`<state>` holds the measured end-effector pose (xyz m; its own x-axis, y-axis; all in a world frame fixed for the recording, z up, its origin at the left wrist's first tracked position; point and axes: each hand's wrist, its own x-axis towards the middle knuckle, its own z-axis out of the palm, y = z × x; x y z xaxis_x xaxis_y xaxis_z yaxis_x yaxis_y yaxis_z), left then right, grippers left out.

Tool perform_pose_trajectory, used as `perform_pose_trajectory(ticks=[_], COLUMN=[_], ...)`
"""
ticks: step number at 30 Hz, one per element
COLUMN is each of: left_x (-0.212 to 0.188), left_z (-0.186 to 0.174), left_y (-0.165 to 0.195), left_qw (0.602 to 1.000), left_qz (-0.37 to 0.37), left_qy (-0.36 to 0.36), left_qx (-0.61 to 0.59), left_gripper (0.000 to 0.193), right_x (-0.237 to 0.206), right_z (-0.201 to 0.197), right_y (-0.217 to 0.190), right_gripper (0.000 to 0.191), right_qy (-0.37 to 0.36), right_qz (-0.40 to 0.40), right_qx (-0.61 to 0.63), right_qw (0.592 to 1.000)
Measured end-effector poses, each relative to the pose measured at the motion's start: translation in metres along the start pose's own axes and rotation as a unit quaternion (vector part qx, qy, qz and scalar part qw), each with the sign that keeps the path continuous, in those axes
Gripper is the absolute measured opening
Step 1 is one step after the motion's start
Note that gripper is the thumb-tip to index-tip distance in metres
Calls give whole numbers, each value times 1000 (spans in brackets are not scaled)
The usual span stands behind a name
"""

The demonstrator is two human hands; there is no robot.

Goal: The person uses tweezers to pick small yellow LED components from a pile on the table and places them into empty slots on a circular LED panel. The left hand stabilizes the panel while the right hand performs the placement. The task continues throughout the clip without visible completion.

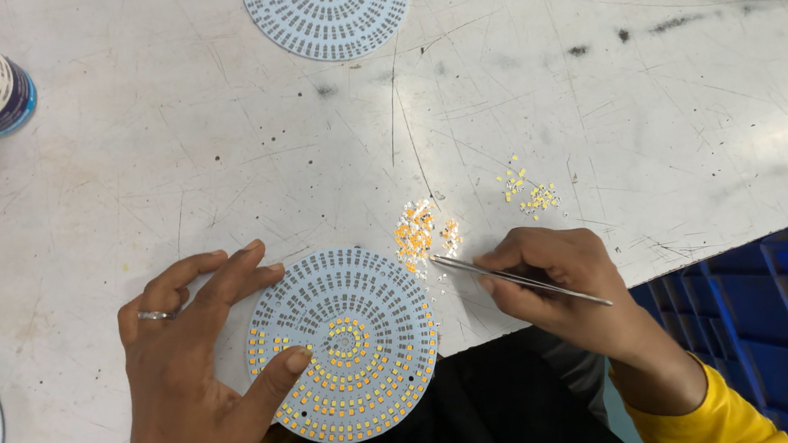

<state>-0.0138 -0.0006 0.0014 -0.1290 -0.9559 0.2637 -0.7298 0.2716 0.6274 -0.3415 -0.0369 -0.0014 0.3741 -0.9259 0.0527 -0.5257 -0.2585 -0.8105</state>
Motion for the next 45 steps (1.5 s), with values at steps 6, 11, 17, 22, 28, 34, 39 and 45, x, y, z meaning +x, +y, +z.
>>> perform_pose_trajectory(ticks=[6, 11, 17, 22, 28, 34, 39, 45], left_x=[-1, 1, 0, -1, 0, -2, -3, -4], left_z=[-2, -2, -1, -1, -2, 0, 1, 2], left_y=[0, 2, 1, 1, 2, -1, -3, -3], left_qw=[1000, 1000, 1000, 1000, 1000, 1000, 1000, 1000], left_qz=[2, -1, 0, 5, 4, 3, 0, -1], left_qy=[1, -5, 0, 2, 2, -1, -4, -8], left_qx=[-4, -8, -4, -4, -9, 0, 0, 5], left_gripper=[76, 77, 76, 75, 74, 75, 76, 76], right_x=[0, 8, 9, 4, 11, 12, 8, -1], right_z=[-2, -1, 1, -1, 0, 3, -10, -12], right_y=[-2, -4, -5, -2, 1, 0, 8, 10], right_gripper=[11, 11, 11, 11, 16, 16, 9, 8], right_qy=[-88, -158, -173, -121, 50, 66, -12, 5], right_qz=[-129, -175, -174, -135, 27, 18, -41, -34], right_qx=[67, 65, 64, 47, -43, -70, -10, 5], right_qw=[985, 970, 967, 982, 997, 995, 999, 999])
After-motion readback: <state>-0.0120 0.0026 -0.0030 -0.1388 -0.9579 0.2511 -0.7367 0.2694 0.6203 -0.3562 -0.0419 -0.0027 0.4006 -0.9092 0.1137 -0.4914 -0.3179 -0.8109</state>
